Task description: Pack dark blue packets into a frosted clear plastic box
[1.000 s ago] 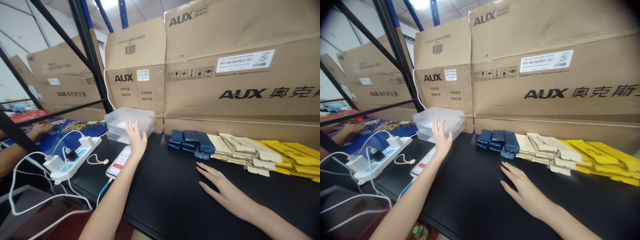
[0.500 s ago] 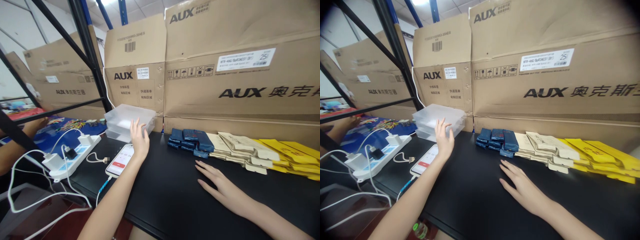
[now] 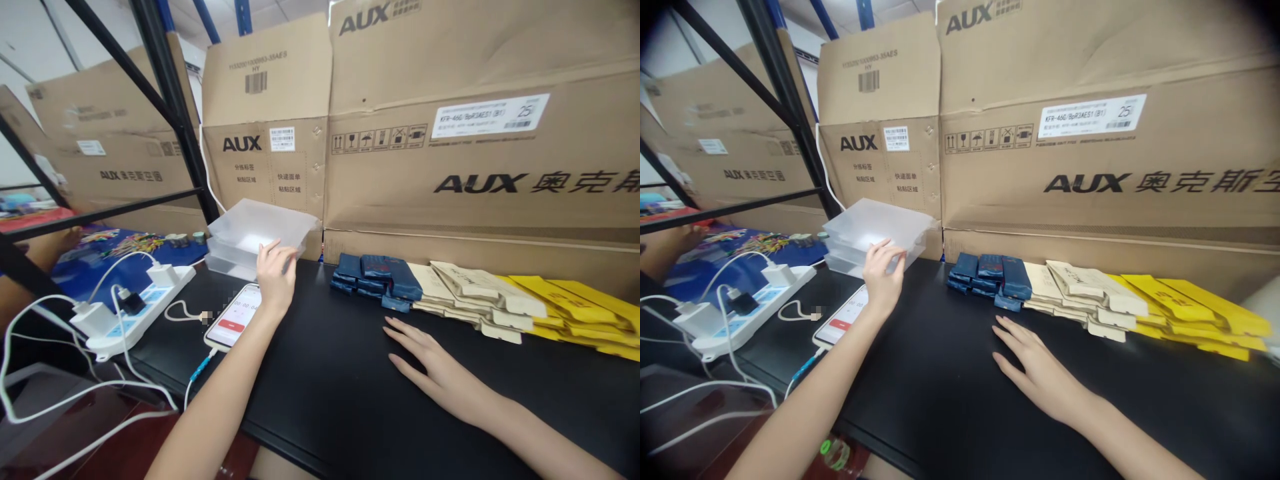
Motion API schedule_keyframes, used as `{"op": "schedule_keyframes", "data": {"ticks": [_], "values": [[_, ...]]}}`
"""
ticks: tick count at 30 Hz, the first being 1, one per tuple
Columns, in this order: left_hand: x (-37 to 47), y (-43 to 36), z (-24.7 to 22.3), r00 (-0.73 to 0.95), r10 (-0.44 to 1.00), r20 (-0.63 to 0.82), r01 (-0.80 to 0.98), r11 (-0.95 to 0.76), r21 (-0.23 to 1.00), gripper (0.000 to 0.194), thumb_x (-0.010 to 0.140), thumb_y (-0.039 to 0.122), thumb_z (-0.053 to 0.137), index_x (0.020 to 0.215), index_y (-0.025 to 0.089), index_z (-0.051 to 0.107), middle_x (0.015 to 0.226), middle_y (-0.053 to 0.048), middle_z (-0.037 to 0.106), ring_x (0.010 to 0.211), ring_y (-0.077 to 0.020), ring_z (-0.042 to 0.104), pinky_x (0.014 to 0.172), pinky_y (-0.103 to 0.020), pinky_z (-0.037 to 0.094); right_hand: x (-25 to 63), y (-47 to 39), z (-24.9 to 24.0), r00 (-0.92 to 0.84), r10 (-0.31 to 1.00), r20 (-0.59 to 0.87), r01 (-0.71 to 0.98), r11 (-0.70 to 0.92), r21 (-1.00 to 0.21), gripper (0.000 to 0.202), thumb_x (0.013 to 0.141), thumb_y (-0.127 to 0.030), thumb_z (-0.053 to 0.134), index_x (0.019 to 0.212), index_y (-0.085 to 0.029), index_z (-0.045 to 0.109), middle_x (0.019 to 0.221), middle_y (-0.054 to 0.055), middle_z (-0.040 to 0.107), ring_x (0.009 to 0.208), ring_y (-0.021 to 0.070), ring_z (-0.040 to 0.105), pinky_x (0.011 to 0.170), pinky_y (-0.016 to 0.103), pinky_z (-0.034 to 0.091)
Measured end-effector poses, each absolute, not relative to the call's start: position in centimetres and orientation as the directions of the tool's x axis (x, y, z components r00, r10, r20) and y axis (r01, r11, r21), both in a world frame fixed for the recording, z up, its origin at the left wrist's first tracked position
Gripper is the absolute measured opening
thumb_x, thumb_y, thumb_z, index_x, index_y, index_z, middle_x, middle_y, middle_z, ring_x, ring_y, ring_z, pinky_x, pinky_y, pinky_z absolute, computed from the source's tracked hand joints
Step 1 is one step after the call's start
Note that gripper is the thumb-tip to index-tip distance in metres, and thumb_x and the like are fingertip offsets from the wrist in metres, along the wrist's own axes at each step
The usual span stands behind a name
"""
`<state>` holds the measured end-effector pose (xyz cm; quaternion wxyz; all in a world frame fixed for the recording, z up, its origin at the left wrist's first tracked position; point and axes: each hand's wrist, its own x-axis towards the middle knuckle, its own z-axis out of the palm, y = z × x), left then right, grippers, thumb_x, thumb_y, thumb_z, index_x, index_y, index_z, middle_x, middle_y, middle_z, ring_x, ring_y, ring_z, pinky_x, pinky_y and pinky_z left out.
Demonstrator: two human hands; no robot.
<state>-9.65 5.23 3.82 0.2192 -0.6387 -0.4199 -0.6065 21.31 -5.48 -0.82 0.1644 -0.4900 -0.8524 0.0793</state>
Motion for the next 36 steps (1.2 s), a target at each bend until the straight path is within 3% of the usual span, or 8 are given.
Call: {"op": "schedule_keyframes", "data": {"ticks": [7, 14, 18, 21, 25, 29, 32, 36], "values": [[-8.8, 4.2, 4.6, 0.066, 0.181, 0.981, 0.816, -0.576, 0.051, 0.013, 0.089, 0.012, 0.058, 0.088, 0.02, 0.067, 0.08, -0.002, 0.072, 0.1, -0.0212, 0.065, 0.11, -0.052, 0.034, 21.2, -5.4, -0.9, -0.467, 0.859, 0.212, 0.806, 0.511, -0.298, 0.056, 0.097, -0.05, 0.041, 0.14, -0.016, 0.052, 0.152, 0.015, 0.041, 0.14, 0.0324, 0.039, 0.112, 0.053, 0.036], [-4.2, 0.2, 5.1, 0.261, -0.06, 0.964, 0.596, -0.775, -0.21, 0.015, 0.089, 0.008, 0.058, 0.087, 0.02, 0.066, 0.08, 0.002, 0.074, 0.078, -0.0096, 0.069, 0.106, -0.037, 0.041, 21.2, -5.4, -0.9, -0.466, 0.846, 0.257, 0.78, 0.53, -0.333, 0.049, 0.095, -0.047, 0.046, 0.133, -0.018, 0.057, 0.148, 0.015, 0.047, 0.137, 0.032, 0.043, 0.111, 0.053, 0.038], [-2.4, -1.4, 4.8, 0.368, -0.137, 0.92, 0.474, -0.823, -0.312, 0.014, 0.089, 0.009, 0.058, 0.083, 0.019, 0.065, 0.08, 0.003, 0.075, 0.08, -0.0086, 0.07, 0.1, -0.031, 0.046, 20.8, -5.4, -0.3, -0.414, 0.833, 0.367, 0.705, 0.549, -0.449, 0.037, 0.096, -0.042, 0.048, 0.121, -0.02, 0.064, 0.137, 0.014, 0.058, 0.127, 0.0296, 0.054, 0.109, 0.048, 0.042], [-1.5, -2.2, 4.1, 0.439, -0.192, 0.878, 0.386, -0.842, -0.378, 0.013, 0.088, 0.011, 0.06, 0.079, 0.019, 0.067, 0.081, 0.002, 0.074, 0.08, -0.0089, 0.069, 0.099, -0.03, 0.048, 20.8, -5.3, 0.3, -0.261, 0.864, 0.43, 0.601, 0.494, -0.628, 0.034, 0.094, -0.044, 0.051, 0.115, -0.022, 0.065, 0.124, 0.012, 0.066, 0.117, 0.029, 0.062, 0.105, 0.046, 0.047], [0.2, -3.7, 2.6, 0.556, -0.338, 0.76, 0.178, -0.844, -0.506, 0.016, 0.085, 0.01, 0.062, 0.074, 0.019, 0.068, 0.079, 0.002, 0.072, 0.081, -0.0105, 0.067, 0.097, -0.03, 0.052, 21.3, -5.3, 0.7, -0.109, 0.931, 0.348, 0.295, 0.365, -0.883, 0.049, 0.088, -0.059, 0.054, 0.124, -0.025, 0.057, 0.124, 0.012, 0.067, 0.114, 0.0319, 0.064, 0.1, 0.047, 0.051], [2.1, -5.0, 1.1, 0.585, -0.473, 0.659, -0.062, -0.836, -0.546, 0.022, 0.086, 0.012, 0.062, 0.069, 0.022, 0.068, 0.074, 0.003, 0.07, 0.071, -0.0105, 0.064, 0.087, -0.026, 0.056, 21.5, -5.6, 0.9, -0.184, 0.951, 0.247, -0.008, 0.25, -0.968, 0.065, 0.079, -0.07, 0.056, 0.127, -0.026, 0.056, 0.136, 0.015, 0.059, 0.121, 0.0374, 0.058, 0.098, 0.05, 0.051], [2.8, -5.3, 0.5, 0.599, -0.498, 0.626, -0.15, -0.839, -0.523, 0.026, 0.087, 0.011, 0.06, 0.066, 0.023, 0.068, 0.068, 0.004, 0.067, 0.066, -0.0091, 0.062, 0.078, -0.021, 0.057, 21.1, -5.8, 1.3, -0.166, 0.968, 0.187, -0.046, 0.182, -0.982, 0.056, 0.08, -0.065, 0.058, 0.12, -0.026, 0.06, 0.134, 0.014, 0.061, 0.118, 0.0373, 0.061, 0.095, 0.05, 0.053], [2.7, -5.1, 0.2, 0.636, -0.464, 0.616, -0.152, -0.858, -0.49, 0.026, 0.09, 0.016, 0.057, 0.07, 0.023, 0.07, 0.075, 0.003, 0.07, 0.069, -0.0091, 0.063, 0.077, -0.02, 0.056, 20.5, -6.0, 1.8, -0.104, 0.989, 0.104, 0.032, 0.108, -0.994, 0.047, 0.085, -0.055, 0.055, 0.119, -0.022, 0.061, 0.125, 0.015, 0.067, 0.11, 0.0367, 0.066, 0.09, 0.05, 0.056]]}}
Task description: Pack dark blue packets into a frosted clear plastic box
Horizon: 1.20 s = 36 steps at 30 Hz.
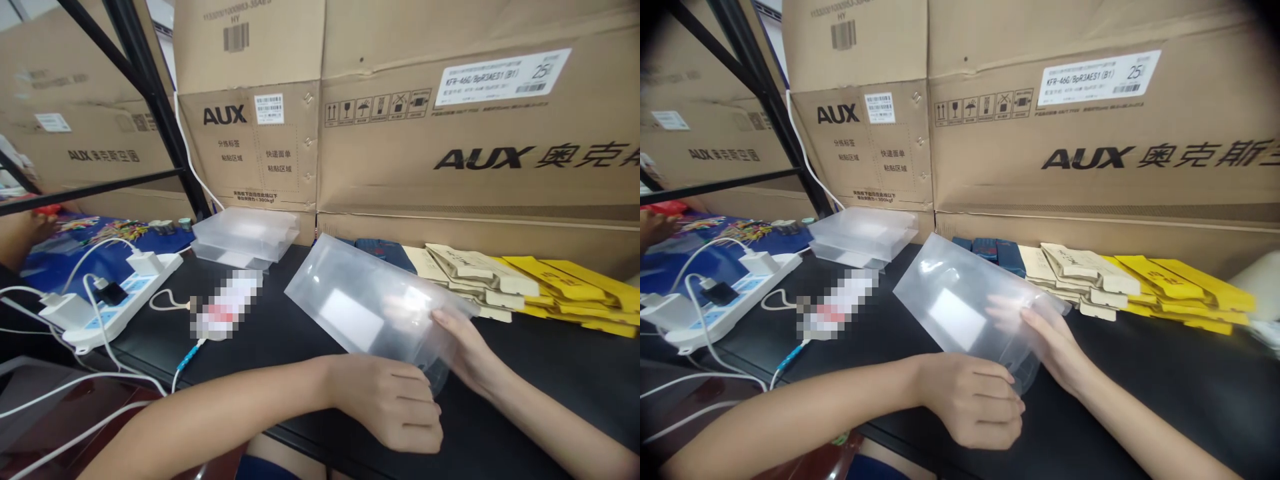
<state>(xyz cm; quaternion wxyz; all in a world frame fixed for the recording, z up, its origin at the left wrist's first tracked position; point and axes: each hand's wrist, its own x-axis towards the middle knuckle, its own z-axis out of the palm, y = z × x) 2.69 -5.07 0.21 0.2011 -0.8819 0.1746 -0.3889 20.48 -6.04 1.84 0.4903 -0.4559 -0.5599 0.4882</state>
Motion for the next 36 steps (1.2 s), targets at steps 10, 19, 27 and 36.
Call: {"op": "schedule_keyframes", "data": {"ticks": [10, 19, 27, 36], "values": [[1.9, -5.3, 1.6, 0.609, -0.438, 0.662, -0.051, -0.854, -0.519, 0.013, 0.091, 0.027, 0.061, 0.096, 0.023, 0.072, 0.103, -0.002, 0.074, 0.094, -0.0133, 0.067, 0.091, -0.026, 0.053, 21.1, -5.4, 2.2, -0.163, 0.987, 0.003, 0.024, 0.007, -1.0, 0.046, 0.088, -0.044, 0.041, 0.123, -0.019, 0.06, 0.118, 0.014, 0.071, 0.107, 0.0334, 0.068, 0.086, 0.048, 0.057], [-2.2, -3.2, 4.8, 0.558, -0.118, 0.821, 0.213, -0.936, -0.28, 0.028, 0.088, 0.043, 0.059, 0.089, 0.017, 0.067, 0.073, -0.001, 0.072, 0.067, -0.0132, 0.066, 0.087, -0.034, 0.052, 25.9, -3.6, 2.3, -0.353, 0.912, -0.207, 0.087, -0.188, -0.978, 0.045, 0.085, -0.044, 0.046, 0.118, -0.018, 0.061, 0.094, 0.012, 0.077, 0.082, 0.0267, 0.074, 0.078, 0.043, 0.057], [-3.6, -0.6, 4.9, 0.652, 0.48, 0.587, 0.479, -0.861, 0.173, 0.037, 0.082, 0.044, 0.067, 0.114, 0.025, 0.067, 0.126, -0.01, 0.064, 0.118, -0.0272, 0.057, 0.101, -0.046, 0.046, 29.1, -5.7, 2.7, -0.475, 0.803, -0.359, 0.167, -0.318, -0.933, 0.064, 0.078, -0.062, 0.065, 0.123, -0.016, 0.062, 0.079, 0.009, 0.076, 0.067, 0.0218, 0.073, 0.058, 0.029, 0.056], [-3.7, -0.1, 3.3, 0.631, 0.699, 0.336, 0.549, -0.709, 0.443, 0.057, 0.081, 0.051, 0.066, 0.134, 0.032, 0.054, 0.132, -0.007, 0.059, 0.122, -0.0275, 0.056, 0.101, -0.042, 0.05, 28.2, -7.5, 2.4, -0.191, 0.923, -0.335, 0.166, -0.306, -0.937, 0.054, 0.077, -0.065, 0.066, 0.086, -0.011, 0.072, 0.057, 0.005, 0.07, 0.044, 0.0137, 0.064, 0.043, 0.021, 0.049]]}}
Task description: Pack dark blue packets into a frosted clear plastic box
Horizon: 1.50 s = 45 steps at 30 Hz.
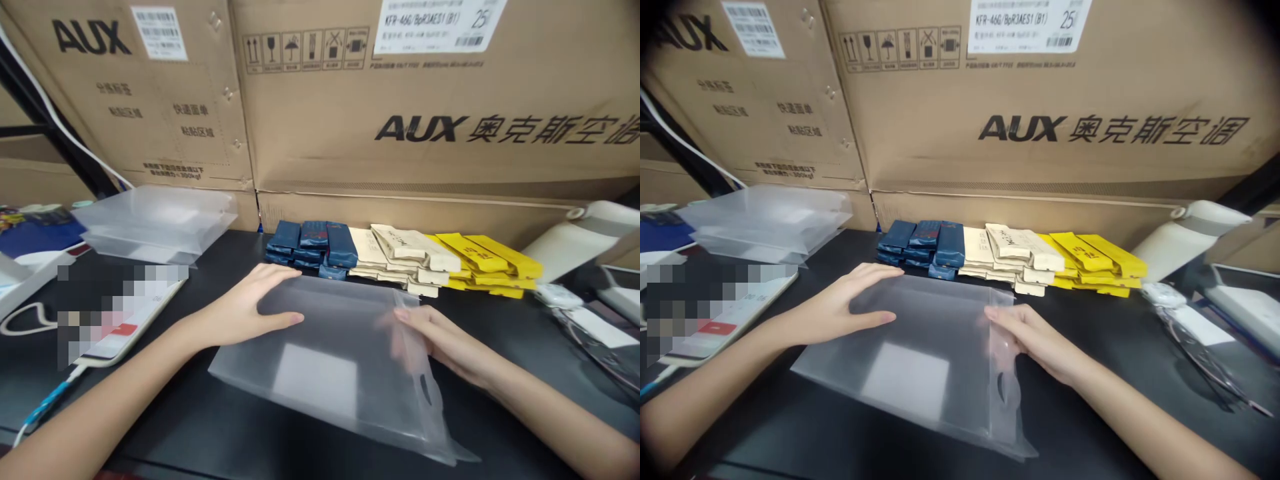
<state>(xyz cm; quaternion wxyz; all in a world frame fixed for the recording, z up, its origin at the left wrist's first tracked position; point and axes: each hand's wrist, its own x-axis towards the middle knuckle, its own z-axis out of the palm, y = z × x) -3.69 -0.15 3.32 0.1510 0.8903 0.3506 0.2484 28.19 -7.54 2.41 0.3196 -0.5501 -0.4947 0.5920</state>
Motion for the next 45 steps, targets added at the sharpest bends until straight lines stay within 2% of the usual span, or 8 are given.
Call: {"op": "schedule_keyframes", "data": {"ticks": [4, 8, 12, 15, 24, 33, 39, 45], "values": [[-3.7, -0.3, 3.8, 0.648, 0.708, 0.28, 0.556, -0.691, 0.462, 0.056, 0.079, 0.052, 0.068, 0.13, 0.031, 0.056, 0.125, -0.006, 0.06, 0.116, -0.0256, 0.057, 0.098, -0.04, 0.051, 28.3, -7.5, 2.0, -0.207, 0.898, -0.388, 0.313, -0.315, -0.896, 0.054, 0.076, -0.065, 0.065, 0.059, -0.014, 0.063, 0.039, 0.001, 0.06, 0.031, 0.0102, 0.054, 0.035, 0.018, 0.04], [-3.6, -0.3, 3.8, 0.661, 0.705, 0.256, 0.563, -0.692, 0.452, 0.058, 0.078, 0.054, 0.069, 0.129, 0.03, 0.055, 0.122, -0.006, 0.06, 0.114, -0.0265, 0.056, 0.096, -0.041, 0.051, 28.3, -7.4, 1.6, -0.168, 0.922, -0.348, 0.38, -0.265, -0.886, 0.055, 0.074, -0.061, 0.07, 0.048, -0.017, 0.05, 0.036, -0.002, 0.056, 0.027, 0.0056, 0.047, 0.032, 0.014, 0.028], [-3.6, -0.4, 3.8, 0.657, 0.721, 0.22, 0.574, -0.668, 0.474, 0.062, 0.078, 0.055, 0.068, 0.133, 0.031, 0.053, 0.123, -0.007, 0.058, 0.113, -0.027, 0.055, 0.097, -0.043, 0.05, 28.1, -7.5, 1.4, -0.09, 0.939, -0.332, 0.341, -0.284, -0.896, 0.06, 0.069, -0.059, 0.075, 0.045, -0.02, 0.036, 0.029, -0.009, 0.041, 0.022, 0.0026, 0.033, 0.028, 0.015, 0.021], [-3.4, -0.7, 4.1, 0.655, 0.741, 0.15, 0.593, -0.626, 0.506, 0.065, 0.078, 0.058, 0.067, 0.135, 0.032, 0.051, 0.126, -0.006, 0.056, 0.117, -0.0269, 0.051, 0.101, -0.044, 0.046, 28.2, -7.4, 1.2, -0.069, 0.945, -0.32, 0.267, -0.292, -0.918, 0.063, 0.066, -0.056, 0.079, 0.045, -0.022, 0.031, 0.026, -0.01, 0.036, 0.022, 0.0033, 0.031, 0.028, 0.016, 0.026], [-3.2, -0.7, 4.3, 0.611, 0.783, 0.118, 0.641, -0.576, 0.507, 0.068, 0.078, 0.064, 0.062, 0.133, 0.026, 0.05, 0.135, -0.007, 0.051, 0.127, -0.0291, 0.044, 0.11, -0.046, 0.036, 28.9, -6.3, 1.5, -0.055, 0.95, -0.308, -0.151, -0.313, -0.938, 0.037, 0.072, -0.051, 0.077, 0.071, -0.014, 0.072, 0.029, -0.012, 0.032, 0.026, 0.0032, 0.026, 0.032, 0.017, 0.037], [-3.2, -0.7, 4.2, 0.604, 0.789, 0.116, 0.65, -0.571, 0.501, 0.07, 0.077, 0.068, 0.061, 0.133, 0.026, 0.051, 0.129, -0.007, 0.055, 0.122, -0.0293, 0.046, 0.105, -0.046, 0.039, 29.0, -6.5, 1.6, -0.088, 0.962, -0.26, -0.262, -0.274, -0.925, 0.024, 0.079, -0.035, 0.063, 0.07, -0.015, 0.074, 0.035, -0.01, 0.028, 0.03, 0.0048, 0.02, 0.034, 0.018, 0.036], [-3.3, -0.5, 4.3, 0.587, 0.798, 0.135, 0.633, -0.557, 0.538, 0.066, 0.076, 0.066, 0.063, 0.128, 0.027, 0.054, 0.122, -0.006, 0.059, 0.117, -0.027, 0.05, 0.101, -0.043, 0.043, 28.4, -6.8, 1.8, -0.001, 0.981, -0.195, -0.316, -0.185, -0.931, 0.016, 0.069, -0.027, 0.065, 0.076, -0.019, 0.077, 0.04, -0.007, 0.04, 0.03, 0.0045, 0.025, 0.033, 0.019, 0.036], [-3.4, -0.4, 4.4, 0.574, 0.805, 0.15, 0.624, -0.549, 0.557, 0.063, 0.074, 0.064, 0.066, 0.125, 0.027, 0.056, 0.12, -0.005, 0.061, 0.114, -0.0263, 0.053, 0.1, -0.044, 0.043, 28.3, -6.9, 1.7, 0.039, 0.985, -0.166, -0.278, -0.149, -0.949, 0.03, 0.069, -0.025, 0.074, 0.099, -0.025, 0.075, 0.043, -0.007, 0.053, 0.028, 0.0052, 0.033, 0.033, 0.018, 0.039]]}}
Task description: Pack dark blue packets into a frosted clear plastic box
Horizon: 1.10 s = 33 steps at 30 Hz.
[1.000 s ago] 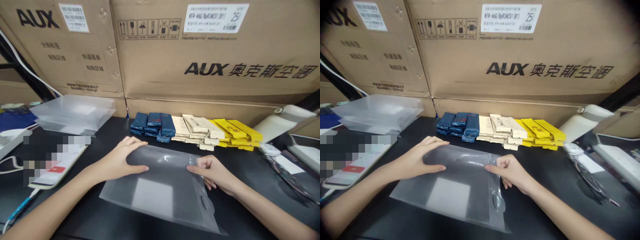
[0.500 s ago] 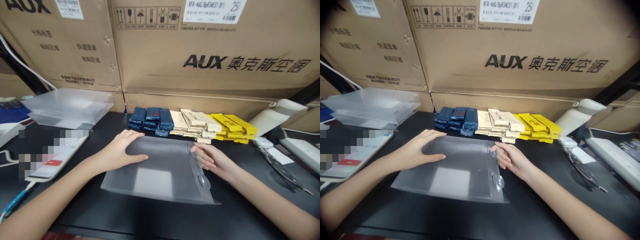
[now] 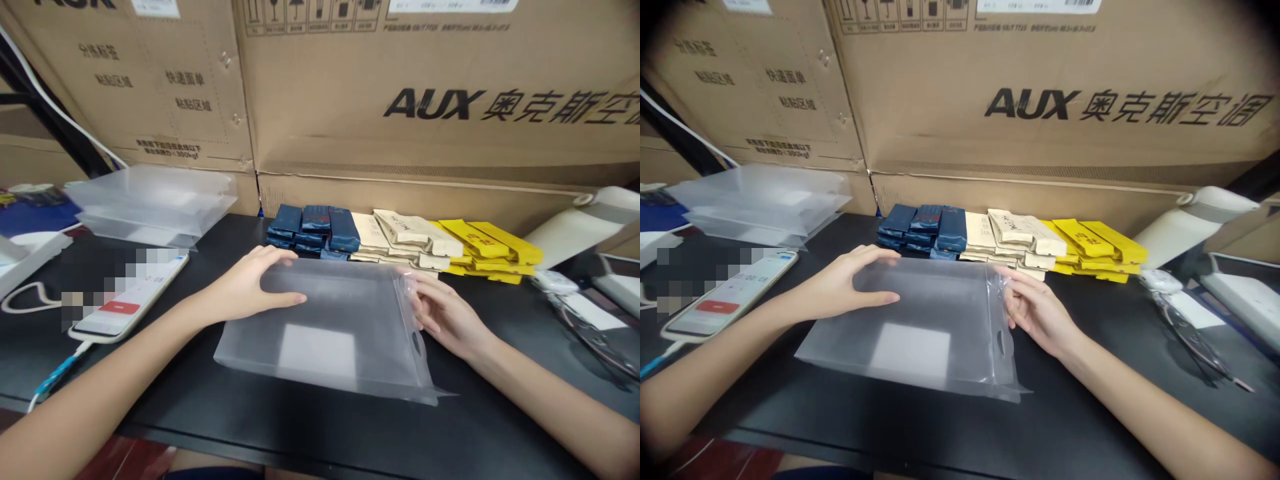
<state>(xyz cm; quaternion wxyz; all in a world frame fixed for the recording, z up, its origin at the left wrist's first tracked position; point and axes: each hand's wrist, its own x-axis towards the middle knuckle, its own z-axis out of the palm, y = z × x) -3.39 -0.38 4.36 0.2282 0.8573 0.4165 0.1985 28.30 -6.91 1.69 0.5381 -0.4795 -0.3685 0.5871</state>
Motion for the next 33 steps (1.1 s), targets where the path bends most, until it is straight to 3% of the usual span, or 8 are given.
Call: {"op": "schedule_keyframes", "data": {"ticks": [6, 9, 14, 20, 29, 33], "values": [[-3.4, -0.4, 4.4, 0.599, 0.786, 0.153, 0.603, -0.568, 0.56, 0.063, 0.074, 0.063, 0.068, 0.124, 0.028, 0.057, 0.119, -0.005, 0.061, 0.114, -0.0261, 0.054, 0.099, -0.042, 0.044, 28.3, -6.7, 1.1, 0.09, 0.984, -0.152, -0.173, -0.134, -0.976, 0.032, 0.063, -0.036, 0.085, 0.09, -0.021, 0.077, 0.04, -0.009, 0.049, 0.029, 0.0025, 0.032, 0.031, 0.015, 0.035], [-3.5, -0.3, 4.4, 0.62, 0.769, 0.153, 0.595, -0.588, 0.548, 0.063, 0.074, 0.063, 0.067, 0.125, 0.028, 0.056, 0.119, -0.005, 0.061, 0.114, -0.0266, 0.054, 0.098, -0.042, 0.044, 28.3, -6.6, 0.8, 0.121, 0.982, -0.147, -0.144, -0.129, -0.981, 0.033, 0.06, -0.042, 0.087, 0.081, -0.019, 0.077, 0.045, -0.007, 0.053, 0.033, 0.003, 0.037, 0.034, 0.015, 0.039], [-3.6, -0.1, 4.3, 0.635, 0.756, 0.16, 0.582, -0.604, 0.544, 0.062, 0.074, 0.062, 0.068, 0.125, 0.028, 0.057, 0.119, -0.005, 0.061, 0.113, -0.027, 0.054, 0.098, -0.043, 0.044, 28.2, -6.5, 0.7, 0.151, 0.981, -0.122, -0.147, -0.1, -0.984, 0.033, 0.06, -0.042, 0.088, 0.058, -0.019, 0.064, 0.045, -0.006, 0.053, 0.037, 0.0047, 0.044, 0.037, 0.015, 0.04], [-3.4, -0.4, 4.7, 0.68, 0.719, 0.14, 0.535, -0.619, 0.575, 0.059, 0.074, 0.057, 0.07, 0.123, 0.028, 0.057, 0.118, -0.005, 0.061, 0.112, -0.0261, 0.053, 0.097, -0.042, 0.044, 28.2, -6.4, 0.7, 0.213, 0.977, -0.024, -0.007, -0.023, -1.0, 0.028, 0.06, -0.039, 0.087, 0.074, -0.021, 0.07, 0.063, -0.001, 0.067, 0.047, 0.0095, 0.056, 0.041, 0.019, 0.044], [-3.3, -0.6, 4.6, 0.69, 0.71, 0.139, 0.521, -0.621, 0.585, 0.058, 0.076, 0.057, 0.069, 0.125, 0.029, 0.056, 0.12, -0.005, 0.06, 0.113, -0.0256, 0.053, 0.098, -0.041, 0.044, 28.5, -6.7, 0.0, 0.188, 0.967, 0.172, 0.199, 0.134, -0.971, 0.025, 0.072, -0.047, 0.078, 0.075, -0.024, 0.069, 0.07, 0.0, 0.068, 0.054, 0.0119, 0.058, 0.05, 0.023, 0.051], [-3.2, -0.5, 4.5, 0.686, 0.714, 0.142, 0.521, -0.618, 0.589, 0.058, 0.076, 0.058, 0.068, 0.125, 0.029, 0.057, 0.121, -0.005, 0.06, 0.113, -0.0254, 0.052, 0.099, -0.041, 0.044, 28.5, -6.8, -0.1, 0.179, 0.969, 0.173, 0.208, 0.134, -0.969, 0.025, 0.074, -0.048, 0.077, 0.077, -0.024, 0.069, 0.07, -0.001, 0.068, 0.055, 0.0112, 0.059, 0.051, 0.022, 0.051]]}}
